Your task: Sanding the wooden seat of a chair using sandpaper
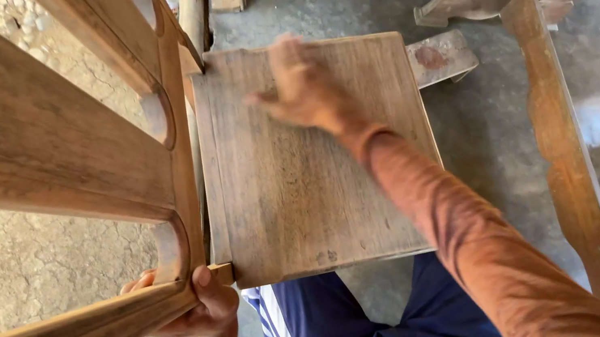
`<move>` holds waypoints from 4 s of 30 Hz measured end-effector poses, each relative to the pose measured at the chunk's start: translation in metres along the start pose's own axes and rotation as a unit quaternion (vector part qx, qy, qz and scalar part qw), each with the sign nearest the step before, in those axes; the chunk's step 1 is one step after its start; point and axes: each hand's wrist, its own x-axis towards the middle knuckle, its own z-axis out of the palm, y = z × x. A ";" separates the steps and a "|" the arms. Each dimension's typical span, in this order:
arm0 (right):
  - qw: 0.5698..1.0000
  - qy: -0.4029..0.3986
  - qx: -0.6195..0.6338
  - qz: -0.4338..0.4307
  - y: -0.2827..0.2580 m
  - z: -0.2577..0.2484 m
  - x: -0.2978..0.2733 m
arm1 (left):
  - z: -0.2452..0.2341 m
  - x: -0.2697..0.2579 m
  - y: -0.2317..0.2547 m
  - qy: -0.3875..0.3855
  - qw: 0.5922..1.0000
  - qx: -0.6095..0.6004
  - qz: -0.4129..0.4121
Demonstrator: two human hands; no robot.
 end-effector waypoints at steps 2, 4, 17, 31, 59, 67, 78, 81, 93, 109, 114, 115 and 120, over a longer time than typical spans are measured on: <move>0.996 -0.076 -0.038 0.008 -0.011 0.011 0.008 | 0.001 0.005 0.000 -0.006 1.000 -0.022 -0.002; 0.985 -0.154 -0.074 0.018 -0.002 0.001 -0.001 | -0.001 0.008 0.000 -0.015 0.999 -0.045 -0.007; 0.997 -0.061 -0.032 -0.027 -0.012 0.010 -0.012 | -0.014 -0.005 -0.017 -0.033 0.999 -0.002 0.029; 0.982 0.144 -0.056 0.112 0.128 0.009 -0.046 | 0.010 -0.002 -0.057 0.085 0.986 -0.023 0.139; 0.947 0.108 -0.050 0.299 0.003 -0.046 -0.307 | 0.129 0.092 -0.078 -0.194 0.959 -0.205 -0.020; 0.917 0.158 0.100 0.352 0.006 -0.057 -0.307 | 0.221 0.100 -0.122 -0.257 0.956 -0.132 -0.041; 0.983 0.121 0.135 0.020 0.008 -0.063 -0.332 | 0.109 0.049 0.046 -0.465 0.842 0.243 -0.124; 0.998 0.036 0.048 -0.028 0.001 -0.064 -0.339 | 0.083 0.016 0.035 -0.508 0.824 0.247 -0.044; 0.997 -0.074 -0.024 0.009 0.073 -0.025 -0.196 | 0.067 -0.002 0.030 -0.465 0.836 0.244 -0.160; 0.997 -0.051 -0.009 -0.059 0.048 -0.041 -0.273 | 0.072 -0.001 0.031 -0.485 0.829 0.259 -0.100; 0.992 -0.062 -0.042 -0.101 0.107 -0.036 -0.203 | 0.079 -0.002 0.026 -0.455 0.843 0.280 -0.061; 0.993 -0.057 -0.047 -0.095 0.113 -0.039 -0.194 | 0.084 -0.001 0.029 -0.454 0.846 0.274 -0.056; 0.995 -0.076 -0.034 -0.057 0.103 -0.034 -0.210 | 0.094 -0.002 0.013 -0.466 0.847 0.245 -0.071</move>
